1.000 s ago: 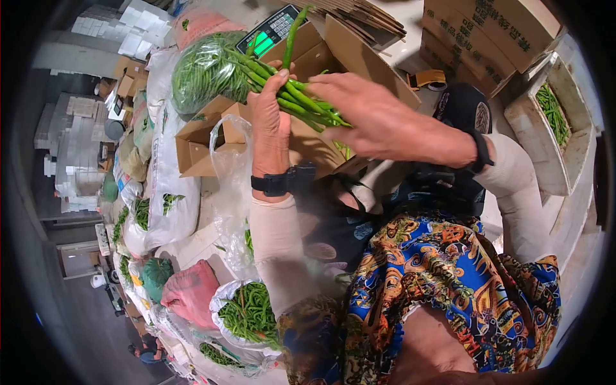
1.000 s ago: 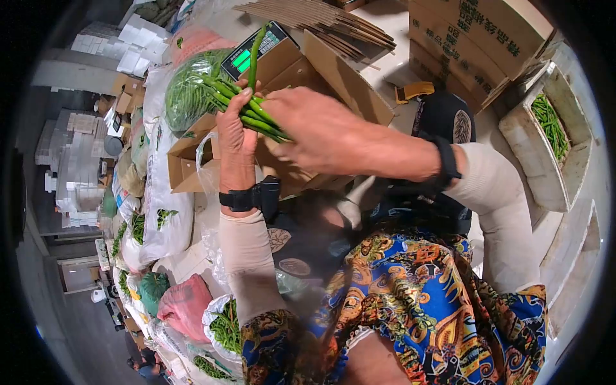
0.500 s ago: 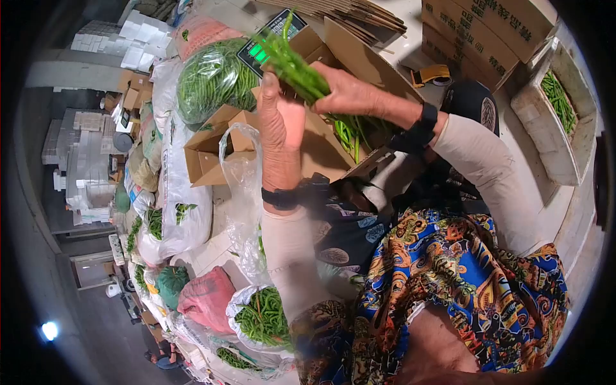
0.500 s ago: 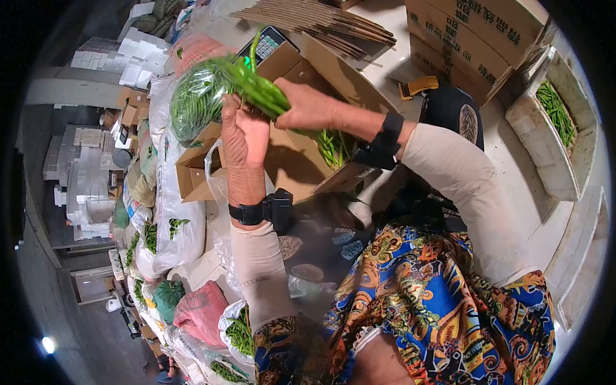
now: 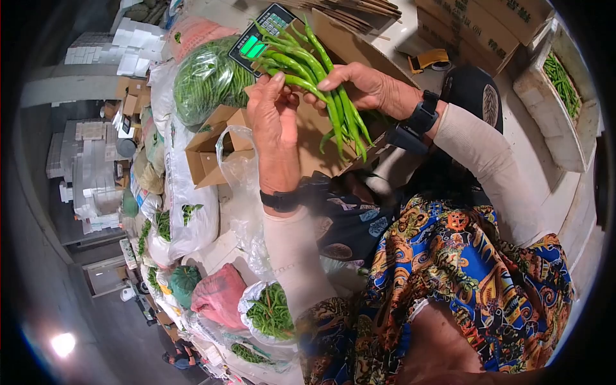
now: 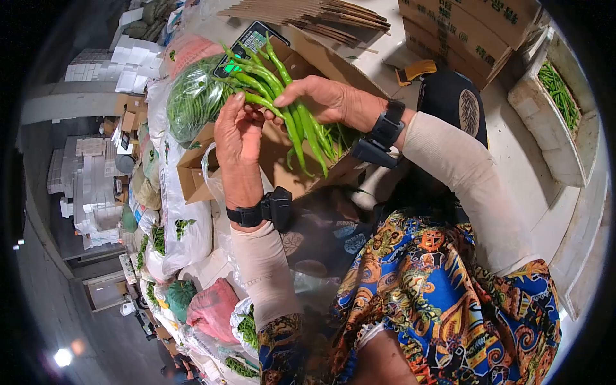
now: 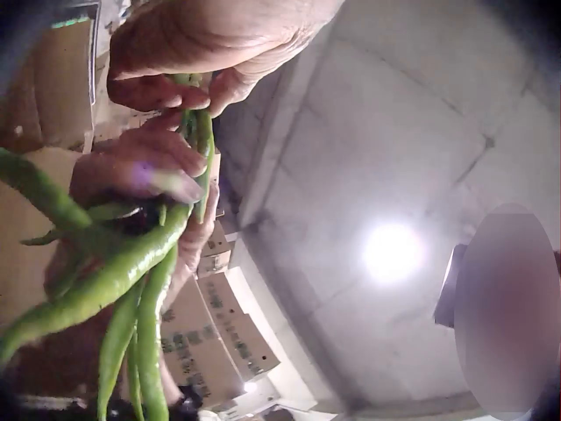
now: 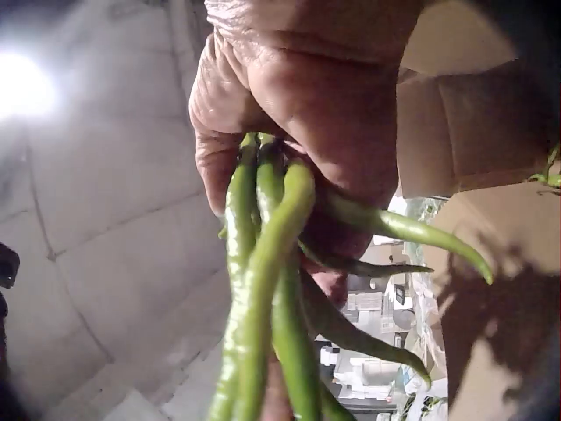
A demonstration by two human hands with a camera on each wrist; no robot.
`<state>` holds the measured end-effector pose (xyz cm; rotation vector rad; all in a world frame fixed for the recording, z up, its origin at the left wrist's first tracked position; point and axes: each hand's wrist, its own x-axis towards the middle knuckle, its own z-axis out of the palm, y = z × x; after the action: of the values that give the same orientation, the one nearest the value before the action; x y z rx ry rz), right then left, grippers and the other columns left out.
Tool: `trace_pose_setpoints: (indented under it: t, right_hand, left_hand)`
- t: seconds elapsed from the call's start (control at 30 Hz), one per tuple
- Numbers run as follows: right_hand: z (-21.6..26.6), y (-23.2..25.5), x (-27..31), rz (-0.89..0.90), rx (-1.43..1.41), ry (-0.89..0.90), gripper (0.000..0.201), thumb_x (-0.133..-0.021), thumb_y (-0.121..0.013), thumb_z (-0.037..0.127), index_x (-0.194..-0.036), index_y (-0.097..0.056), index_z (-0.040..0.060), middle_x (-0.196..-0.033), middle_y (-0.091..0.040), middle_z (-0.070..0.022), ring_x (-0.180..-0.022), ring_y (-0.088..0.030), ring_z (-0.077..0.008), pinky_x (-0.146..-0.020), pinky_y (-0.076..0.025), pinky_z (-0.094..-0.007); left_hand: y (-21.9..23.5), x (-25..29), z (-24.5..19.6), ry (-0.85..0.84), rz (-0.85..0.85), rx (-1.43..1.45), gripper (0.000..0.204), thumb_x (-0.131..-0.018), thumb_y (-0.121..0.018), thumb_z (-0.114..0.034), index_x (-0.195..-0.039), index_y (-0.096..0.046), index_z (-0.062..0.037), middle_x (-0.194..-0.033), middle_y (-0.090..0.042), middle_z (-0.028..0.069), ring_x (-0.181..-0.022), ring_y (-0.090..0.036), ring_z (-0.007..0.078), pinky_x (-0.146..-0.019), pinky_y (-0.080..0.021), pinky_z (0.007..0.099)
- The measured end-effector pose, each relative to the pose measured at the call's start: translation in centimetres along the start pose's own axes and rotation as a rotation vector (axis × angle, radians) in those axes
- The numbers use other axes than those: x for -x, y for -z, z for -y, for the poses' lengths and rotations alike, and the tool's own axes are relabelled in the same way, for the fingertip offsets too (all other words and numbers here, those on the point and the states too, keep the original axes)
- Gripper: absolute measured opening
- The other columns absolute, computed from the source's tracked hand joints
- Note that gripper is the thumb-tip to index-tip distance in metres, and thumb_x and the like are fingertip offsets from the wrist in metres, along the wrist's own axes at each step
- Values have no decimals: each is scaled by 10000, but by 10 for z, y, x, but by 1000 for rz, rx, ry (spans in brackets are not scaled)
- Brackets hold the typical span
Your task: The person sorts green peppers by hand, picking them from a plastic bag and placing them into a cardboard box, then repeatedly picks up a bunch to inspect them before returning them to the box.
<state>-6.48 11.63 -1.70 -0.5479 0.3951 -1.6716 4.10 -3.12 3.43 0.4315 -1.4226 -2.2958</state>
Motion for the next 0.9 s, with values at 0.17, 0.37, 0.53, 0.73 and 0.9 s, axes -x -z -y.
trace_pose_setpoints:
  t: [0.17,0.37,0.53,0.73,0.9]
  right_hand:
    - [-3,-1,-1,-17,-160,18,436,-828,-580,163,-1203,-476,-34,-950,-562,-117,-743,-525,-146,-682,-474,-296]
    - [6,-12,4,95,-259,49,577,-825,-539,198,-1304,-379,-81,-975,-543,-118,-702,-470,-110,-597,-450,-225]
    - [0,-5,-1,206,-348,34,441,-878,-527,202,-1203,-471,-91,-928,-582,-126,-713,-537,-126,-615,-466,-242]
    - [0,-22,0,-69,-58,-33,222,-864,-582,167,-993,-576,-14,-854,-612,-91,-636,-563,-135,-547,-492,-232]
    - [-7,-7,-7,-129,-43,-29,287,-859,-575,175,-1079,-568,-9,-963,-644,-136,-774,-648,-192,-671,-554,-339]
  left_hand:
    - [3,2,-8,138,79,274,241,-813,-620,-100,-1021,-549,-1,-785,-561,59,-719,-530,169,-734,-457,331]
    - [-5,14,-32,93,295,231,486,-790,-556,-83,-1248,-408,-12,-856,-526,58,-785,-514,161,-778,-428,327]
    - [-23,15,-19,-72,153,-168,393,-858,-614,-165,-1199,-466,-38,-925,-580,68,-838,-559,164,-766,-472,310]
    - [-28,11,-2,-4,64,-206,303,-833,-679,-212,-1026,-511,-48,-720,-559,24,-521,-504,101,-434,-441,234]
    - [-14,6,6,-22,43,-55,255,-812,-616,-40,-1041,-505,-26,-858,-581,57,-618,-582,140,-478,-492,244]
